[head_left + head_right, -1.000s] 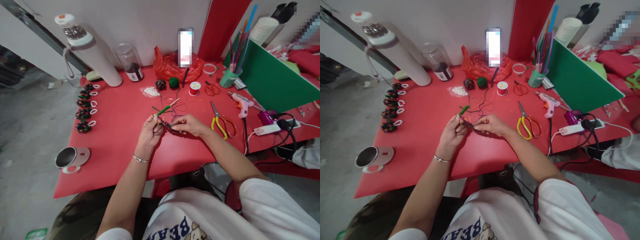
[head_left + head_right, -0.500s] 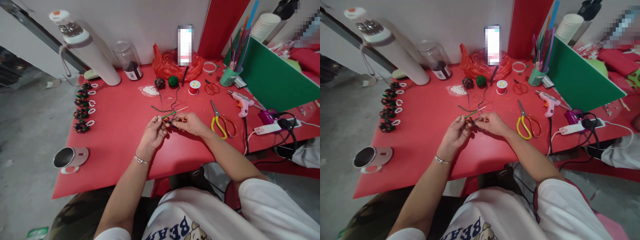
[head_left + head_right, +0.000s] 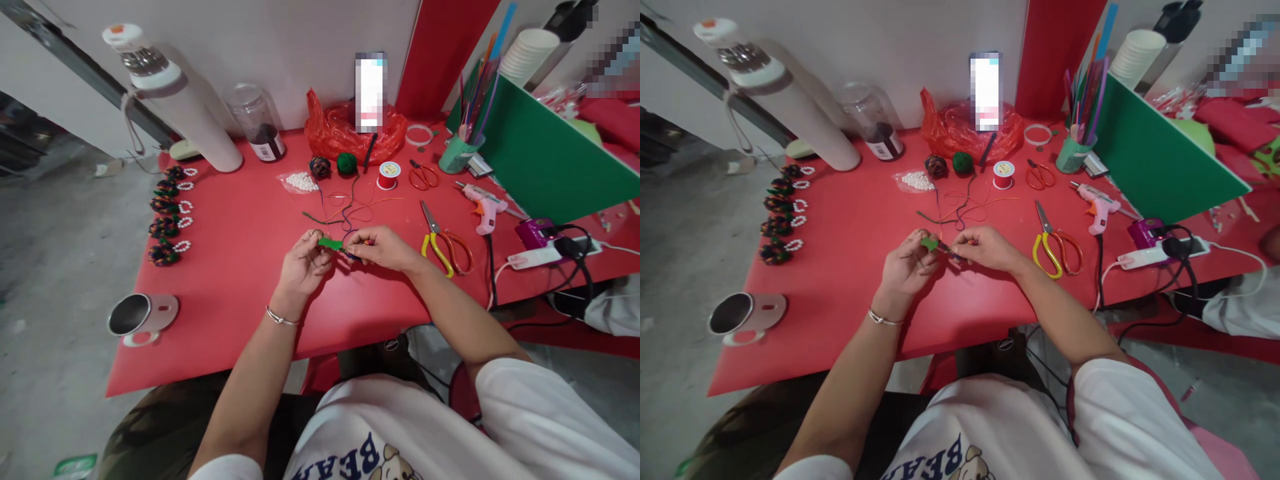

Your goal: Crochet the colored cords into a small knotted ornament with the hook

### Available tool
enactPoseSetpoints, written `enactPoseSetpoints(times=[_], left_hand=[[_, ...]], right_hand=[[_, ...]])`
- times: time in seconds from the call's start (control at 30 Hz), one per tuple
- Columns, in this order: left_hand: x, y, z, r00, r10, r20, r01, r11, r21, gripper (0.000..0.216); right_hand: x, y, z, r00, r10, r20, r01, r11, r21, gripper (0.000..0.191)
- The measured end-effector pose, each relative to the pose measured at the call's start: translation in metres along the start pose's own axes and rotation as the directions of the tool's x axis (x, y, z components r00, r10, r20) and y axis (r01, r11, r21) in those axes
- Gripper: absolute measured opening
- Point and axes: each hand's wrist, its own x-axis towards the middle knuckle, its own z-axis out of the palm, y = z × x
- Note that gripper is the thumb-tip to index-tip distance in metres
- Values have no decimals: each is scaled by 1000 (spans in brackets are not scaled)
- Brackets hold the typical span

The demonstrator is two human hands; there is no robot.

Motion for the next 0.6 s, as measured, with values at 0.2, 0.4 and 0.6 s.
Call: enactPoseSetpoints(times=[0.2, 0.4, 0.6], left_hand=[[5, -5, 2, 998, -51, -45, 55, 992, 111, 36], [8, -18, -4, 997, -69, -24, 73, 948, 311, 48], [2, -16, 1, 994, 104, 22, -105, 932, 346, 56]], right_hand=[[-1, -1, 2, 1000, 2, 8, -2, 1000, -31, 18], [0, 3, -2, 1000, -15, -12, 14, 990, -140, 14], [2, 5, -3, 998, -58, -26, 52, 983, -175, 20]])
